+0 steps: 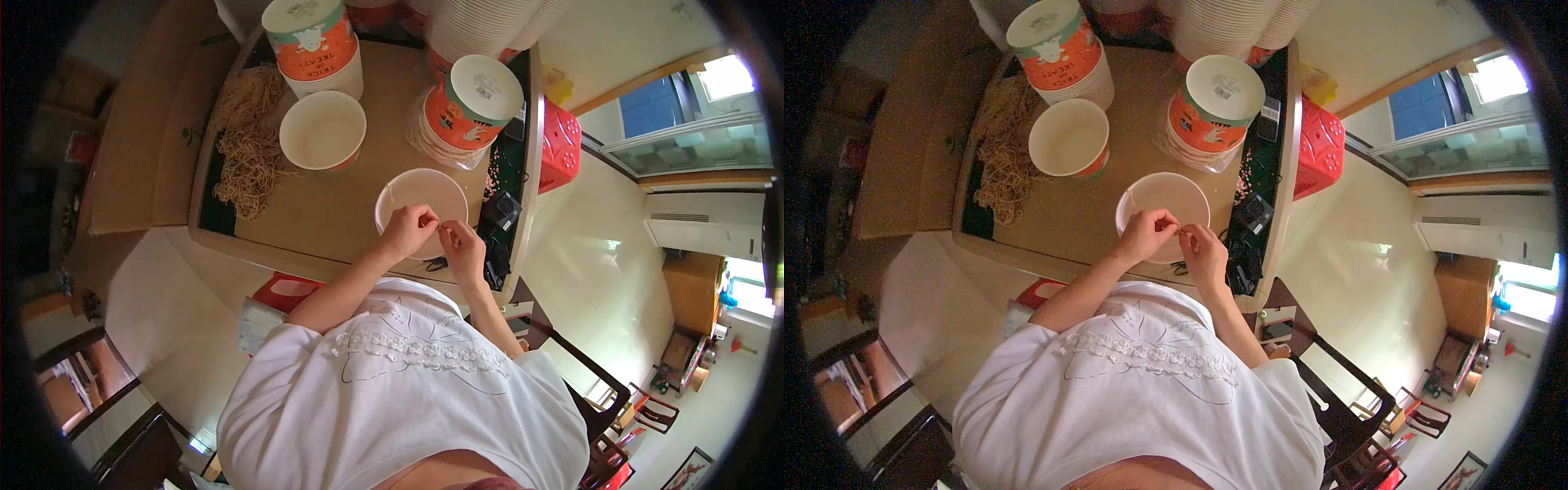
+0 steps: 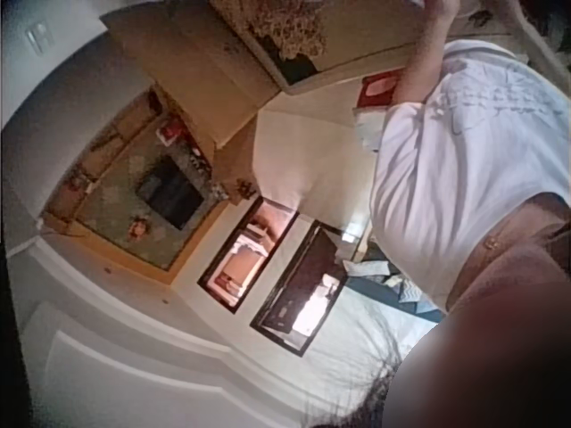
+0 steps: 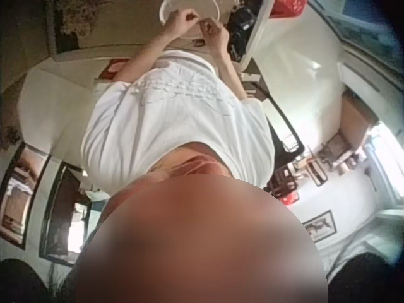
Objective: Peeling residue and cleaning the interior of paper bowls by hand.
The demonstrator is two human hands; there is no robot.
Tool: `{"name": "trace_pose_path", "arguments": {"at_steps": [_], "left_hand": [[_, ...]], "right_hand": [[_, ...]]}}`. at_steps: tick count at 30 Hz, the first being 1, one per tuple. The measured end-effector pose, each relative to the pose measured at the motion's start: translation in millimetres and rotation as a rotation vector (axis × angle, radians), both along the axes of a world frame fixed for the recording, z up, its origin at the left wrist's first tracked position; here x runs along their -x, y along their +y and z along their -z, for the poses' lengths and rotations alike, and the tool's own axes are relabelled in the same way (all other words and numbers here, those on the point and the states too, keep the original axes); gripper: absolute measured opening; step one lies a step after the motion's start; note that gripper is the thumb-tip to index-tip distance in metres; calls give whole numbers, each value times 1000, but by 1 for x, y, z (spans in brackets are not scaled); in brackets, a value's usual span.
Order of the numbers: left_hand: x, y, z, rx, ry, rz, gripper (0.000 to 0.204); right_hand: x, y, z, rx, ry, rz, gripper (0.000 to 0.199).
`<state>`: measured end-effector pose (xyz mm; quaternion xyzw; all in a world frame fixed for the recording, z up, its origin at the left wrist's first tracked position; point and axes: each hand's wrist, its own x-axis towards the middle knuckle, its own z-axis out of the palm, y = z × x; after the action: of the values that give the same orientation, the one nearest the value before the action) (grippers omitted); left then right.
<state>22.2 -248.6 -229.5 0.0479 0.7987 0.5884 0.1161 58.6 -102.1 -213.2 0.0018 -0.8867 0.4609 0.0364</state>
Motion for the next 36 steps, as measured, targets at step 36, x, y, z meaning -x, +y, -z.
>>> {"name": "trace_pose_path", "arguments": {"at_steps": [36], "left_hand": [[-1,2,5,-29,48,-16,7]], "right_hand": [[-3,-6,-11,-265,93,78,17]]}}
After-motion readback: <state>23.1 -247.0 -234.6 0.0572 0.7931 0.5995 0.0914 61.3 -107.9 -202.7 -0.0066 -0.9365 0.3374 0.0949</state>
